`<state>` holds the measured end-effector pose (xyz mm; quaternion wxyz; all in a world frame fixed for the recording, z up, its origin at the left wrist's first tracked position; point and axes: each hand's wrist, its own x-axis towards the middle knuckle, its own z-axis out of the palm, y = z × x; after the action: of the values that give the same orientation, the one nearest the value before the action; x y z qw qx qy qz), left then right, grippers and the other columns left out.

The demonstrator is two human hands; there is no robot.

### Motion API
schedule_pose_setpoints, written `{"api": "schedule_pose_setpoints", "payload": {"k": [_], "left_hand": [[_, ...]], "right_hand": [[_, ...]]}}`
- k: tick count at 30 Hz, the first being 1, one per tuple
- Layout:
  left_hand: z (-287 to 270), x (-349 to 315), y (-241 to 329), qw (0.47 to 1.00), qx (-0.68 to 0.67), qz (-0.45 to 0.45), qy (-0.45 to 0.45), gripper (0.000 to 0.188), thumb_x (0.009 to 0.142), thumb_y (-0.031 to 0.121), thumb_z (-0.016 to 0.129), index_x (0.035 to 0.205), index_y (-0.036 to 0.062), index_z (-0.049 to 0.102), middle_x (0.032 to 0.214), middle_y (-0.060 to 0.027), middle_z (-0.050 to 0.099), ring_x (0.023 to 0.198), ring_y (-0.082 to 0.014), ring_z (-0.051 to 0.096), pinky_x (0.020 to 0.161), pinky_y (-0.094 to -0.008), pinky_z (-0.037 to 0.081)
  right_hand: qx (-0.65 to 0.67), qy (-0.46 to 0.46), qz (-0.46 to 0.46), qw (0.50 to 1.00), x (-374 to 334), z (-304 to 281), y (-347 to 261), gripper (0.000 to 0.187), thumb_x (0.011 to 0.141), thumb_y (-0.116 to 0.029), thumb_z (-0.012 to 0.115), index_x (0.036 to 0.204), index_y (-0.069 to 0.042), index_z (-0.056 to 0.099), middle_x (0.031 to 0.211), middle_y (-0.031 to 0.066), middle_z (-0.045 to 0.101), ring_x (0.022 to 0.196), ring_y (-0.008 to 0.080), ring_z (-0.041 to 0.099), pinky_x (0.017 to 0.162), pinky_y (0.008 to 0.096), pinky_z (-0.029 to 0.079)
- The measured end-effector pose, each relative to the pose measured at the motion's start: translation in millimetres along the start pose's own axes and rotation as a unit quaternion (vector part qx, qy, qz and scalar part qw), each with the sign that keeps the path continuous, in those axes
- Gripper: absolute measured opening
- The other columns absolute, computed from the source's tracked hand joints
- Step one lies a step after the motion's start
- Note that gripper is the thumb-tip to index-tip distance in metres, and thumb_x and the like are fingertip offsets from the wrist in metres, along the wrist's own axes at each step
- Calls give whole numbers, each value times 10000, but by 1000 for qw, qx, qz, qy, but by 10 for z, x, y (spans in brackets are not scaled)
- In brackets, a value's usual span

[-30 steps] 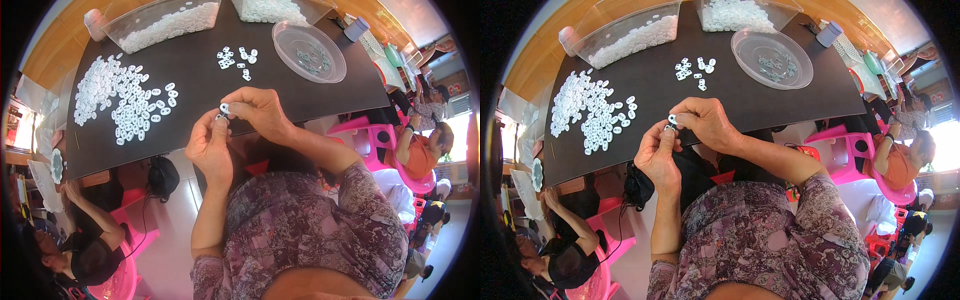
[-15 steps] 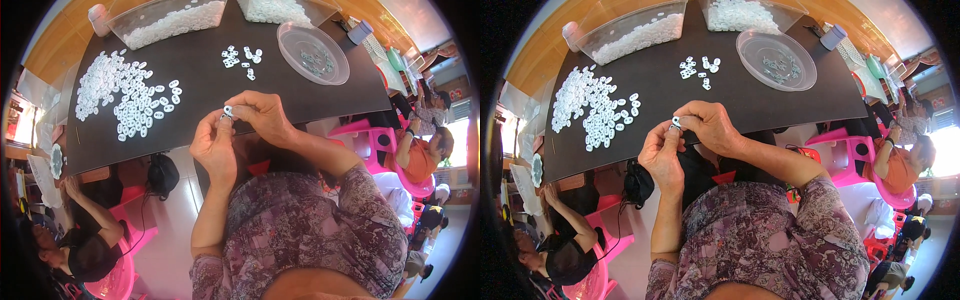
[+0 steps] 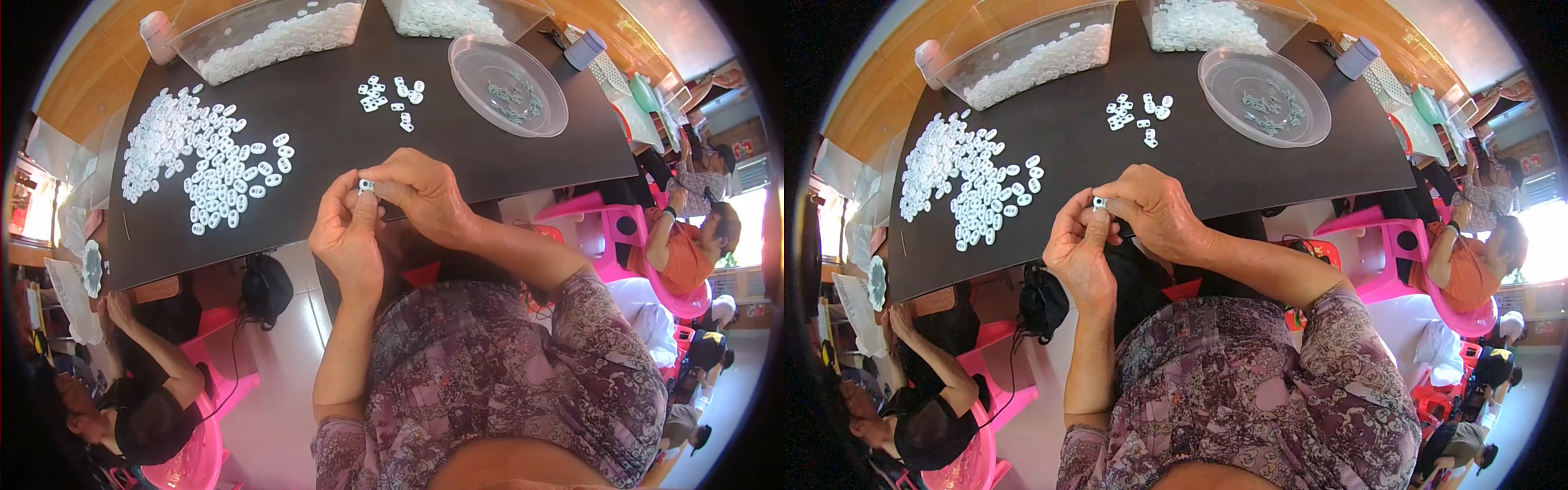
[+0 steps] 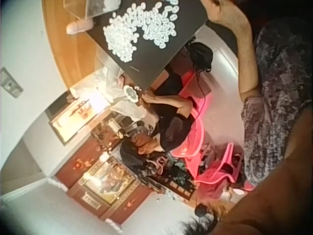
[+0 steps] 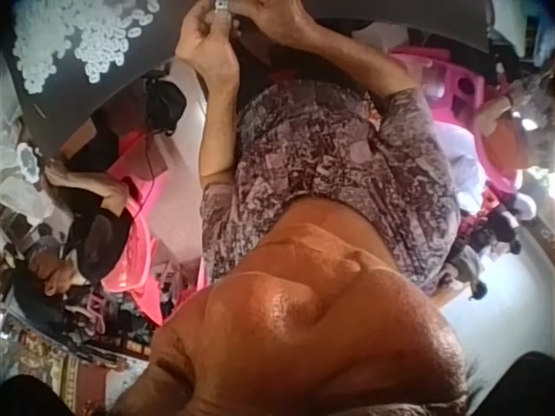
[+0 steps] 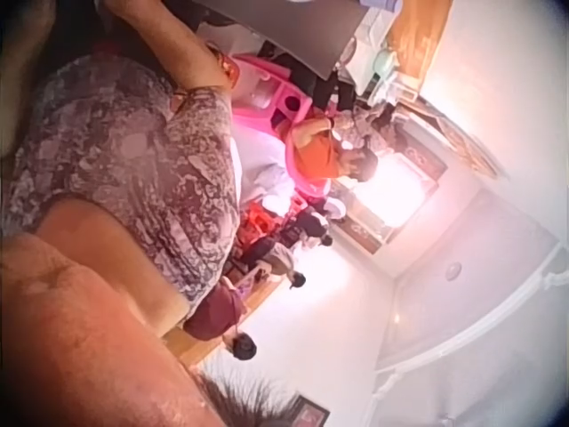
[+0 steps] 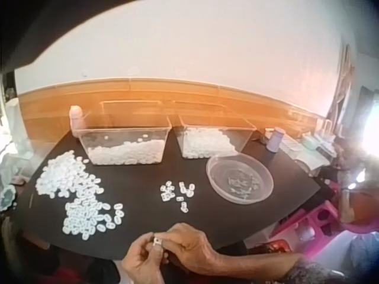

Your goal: The recorder is manually assembling small white connectors by inserting pins taken from a sorting tray.

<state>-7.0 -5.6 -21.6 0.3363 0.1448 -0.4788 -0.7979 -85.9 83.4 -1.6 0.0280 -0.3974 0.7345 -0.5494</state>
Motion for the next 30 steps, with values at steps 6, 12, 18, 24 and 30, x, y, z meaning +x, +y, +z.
{"api": "schedule_pose_setpoints", "payload": {"k": [6, 12, 18, 24, 30], "left_hand": [[34, 3, 42, 999, -36, -32, 16, 213, 841, -13, 595, 1040, -85, 578, 745, -65, 588, 598, -111, 555, 497, -220, 475], [20, 19, 81, 999, -19, -42, 19, 169, 833, -27, 596, 987, -97, 587, 768, -94, 610, 617, -127, 583, 521, -230, 497], [102, 61, 157, 993, -49, -87, 71, 142, 833, -40, 587, 967, -88, 599, 824, -104, 637, 688, -127, 596, 620, -223, 492], [76, 30, 159, 996, -31, -78, 36, 164, 850, 21, 595, 977, -81, 607, 835, -96, 638, 665, -131, 592, 571, -224, 483], [54, 3, 123, 999, -22, -45, 4, 164, 851, 20, 596, 983, -75, 615, 847, -93, 633, 696, -114, 566, 610, -218, 459]], "right_hand": [[-22, -3, -34, 999, 15, -18, -7, 124, 793, -62, 590, 909, -41, 631, 718, 73, 542, 697, 217, 534, 652, 330, 439], [79, -31, 134, 987, 20, -57, -219, 175, 747, -62, 638, 916, -29, 603, 710, 74, 542, 684, 228, 532, 639, 329, 437], [-99, -14, -86, 991, 2, -54, -103, 322, 702, -7, 681, 1014, -16, 602, 766, 52, 554, 629, 111, 512, 568, 239, 426], [-55, 16, -38, 998, -10, -57, -144, 229, 686, -71, 670, 904, -41, 606, 690, 57, 535, 659, 214, 503, 598, 332, 421], [-70, 31, -80, 994, -46, -93, -88, 239, 688, -32, 677, 918, -16, 615, 727, 64, 574, 648, 183, 526, 570, 295, 428]]}}
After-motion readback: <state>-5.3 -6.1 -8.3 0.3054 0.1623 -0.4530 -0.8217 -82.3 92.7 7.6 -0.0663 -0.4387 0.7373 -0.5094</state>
